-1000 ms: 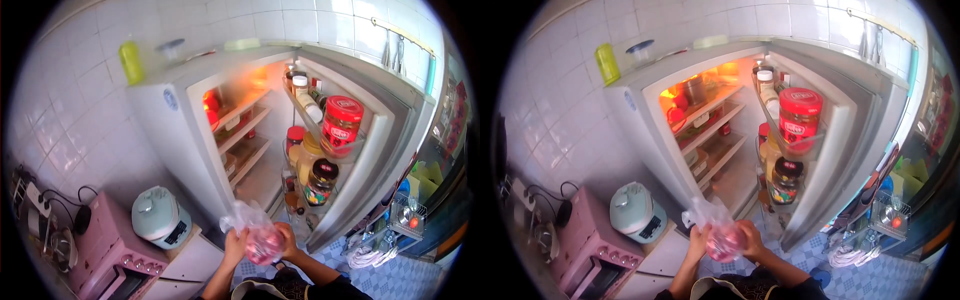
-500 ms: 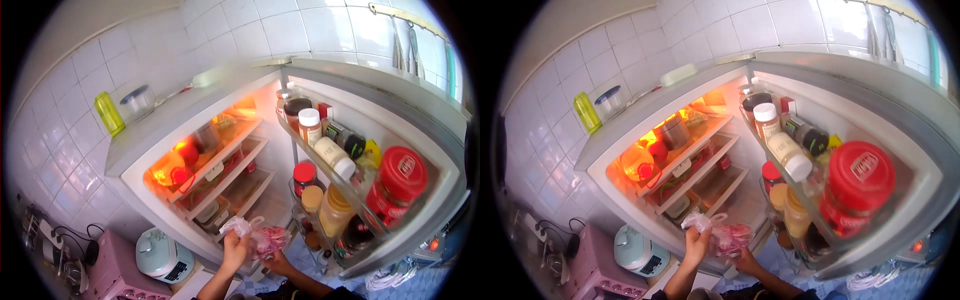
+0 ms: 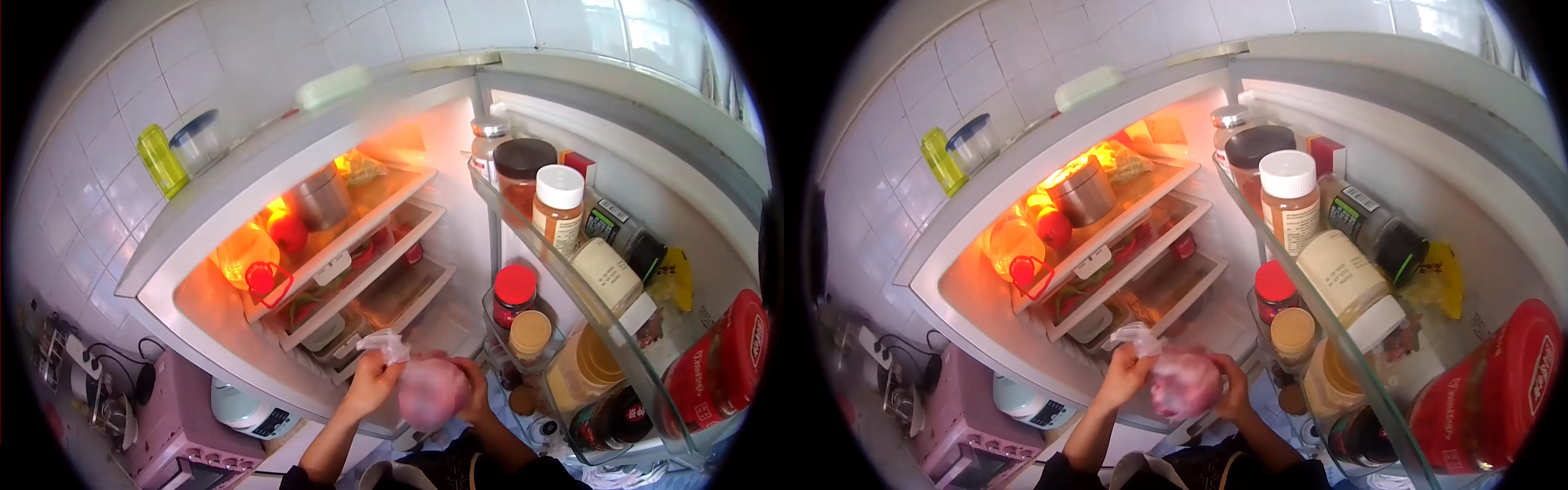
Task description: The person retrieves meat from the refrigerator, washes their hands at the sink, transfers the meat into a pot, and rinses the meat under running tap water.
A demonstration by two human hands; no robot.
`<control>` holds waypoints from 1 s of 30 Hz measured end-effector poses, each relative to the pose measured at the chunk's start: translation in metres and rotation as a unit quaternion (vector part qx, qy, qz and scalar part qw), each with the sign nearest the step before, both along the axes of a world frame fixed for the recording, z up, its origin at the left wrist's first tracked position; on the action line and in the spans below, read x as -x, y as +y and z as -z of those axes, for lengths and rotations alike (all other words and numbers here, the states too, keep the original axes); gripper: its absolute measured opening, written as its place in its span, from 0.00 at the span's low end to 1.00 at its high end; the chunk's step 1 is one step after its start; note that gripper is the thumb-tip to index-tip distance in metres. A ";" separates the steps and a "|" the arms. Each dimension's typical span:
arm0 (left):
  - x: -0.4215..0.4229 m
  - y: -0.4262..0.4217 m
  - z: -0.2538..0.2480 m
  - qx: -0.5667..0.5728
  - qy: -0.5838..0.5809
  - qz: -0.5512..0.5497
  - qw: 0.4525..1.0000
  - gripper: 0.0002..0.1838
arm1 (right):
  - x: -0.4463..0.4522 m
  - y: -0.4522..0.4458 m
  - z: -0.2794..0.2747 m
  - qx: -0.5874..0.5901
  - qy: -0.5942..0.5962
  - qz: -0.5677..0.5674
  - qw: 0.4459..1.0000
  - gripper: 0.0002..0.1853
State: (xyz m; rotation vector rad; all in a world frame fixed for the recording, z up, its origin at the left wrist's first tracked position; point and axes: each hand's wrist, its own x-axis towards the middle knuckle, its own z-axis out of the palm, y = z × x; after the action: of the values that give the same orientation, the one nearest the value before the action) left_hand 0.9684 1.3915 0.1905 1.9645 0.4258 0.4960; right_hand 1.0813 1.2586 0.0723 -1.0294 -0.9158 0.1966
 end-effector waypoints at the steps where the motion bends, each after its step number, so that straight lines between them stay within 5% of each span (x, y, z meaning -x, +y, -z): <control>1: -0.007 0.004 0.005 -0.169 -0.029 0.020 0.985 0.05 | -0.005 0.007 0.025 0.029 0.029 -0.054 0.998 0.25; 2: -0.014 0.004 0.011 -0.250 -0.035 0.013 0.967 0.08 | -0.006 0.011 0.033 0.033 0.033 -0.056 0.997 0.25; 3: -0.018 0.008 0.021 -0.311 -0.008 0.022 0.950 0.10 | -0.006 0.016 0.038 0.026 0.302 -0.235 0.924 0.25; 4: -0.021 0.012 0.032 -0.369 0.022 0.031 0.929 0.13 | -0.004 0.018 0.041 0.015 0.540 -0.386 0.748 0.26; 5: -0.024 0.014 0.036 -0.389 0.041 0.021 0.920 0.16 | 0.000 0.018 0.045 0.029 0.589 -0.400 0.702 0.31; 6: -0.023 0.016 0.034 -0.382 0.077 0.016 0.921 0.12 | -0.005 0.027 0.064 -0.043 0.565 -0.591 0.574 0.33; 9: -0.026 0.019 0.038 -0.366 0.034 0.038 0.929 0.08 | -0.018 0.020 0.069 -0.044 0.484 -0.654 0.580 0.33; 11: -0.026 0.020 0.043 -0.319 -0.007 0.051 0.946 0.13 | -0.009 0.024 0.050 -0.038 0.551 -0.408 0.726 0.31; 14: -0.032 0.022 0.047 -0.323 -0.012 0.056 0.945 0.19 | -0.019 0.042 0.039 0.010 0.522 -0.284 0.804 0.28; 15: -0.035 0.023 0.046 -0.325 -0.012 0.057 0.944 0.19 | -0.024 0.059 0.036 -0.058 0.438 -0.239 0.865 0.27; 19: -0.047 0.026 0.051 -0.291 -0.018 -0.062 0.955 0.27 | -0.065 0.118 0.006 0.042 0.198 -0.089 0.975 0.24; 25: -0.069 0.081 0.087 -0.191 -0.103 -0.218 0.951 0.28 | -0.089 0.225 -0.025 0.163 0.090 -0.183 0.965 0.28; 28: -0.078 0.096 0.094 -0.147 -0.134 -0.240 0.950 0.29 | -0.091 0.280 -0.015 0.056 -0.010 -0.124 0.991 0.24; 30: -0.079 0.086 0.062 -0.276 -0.137 -0.280 0.909 0.32 | -0.090 0.298 -0.021 0.060 -0.047 -0.129 0.989 0.24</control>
State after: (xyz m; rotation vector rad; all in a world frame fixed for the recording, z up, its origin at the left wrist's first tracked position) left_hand 1.0479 1.4773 0.1287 2.2439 0.7320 1.3681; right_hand 1.1714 1.5562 0.0930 -1.0361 -1.1341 0.4276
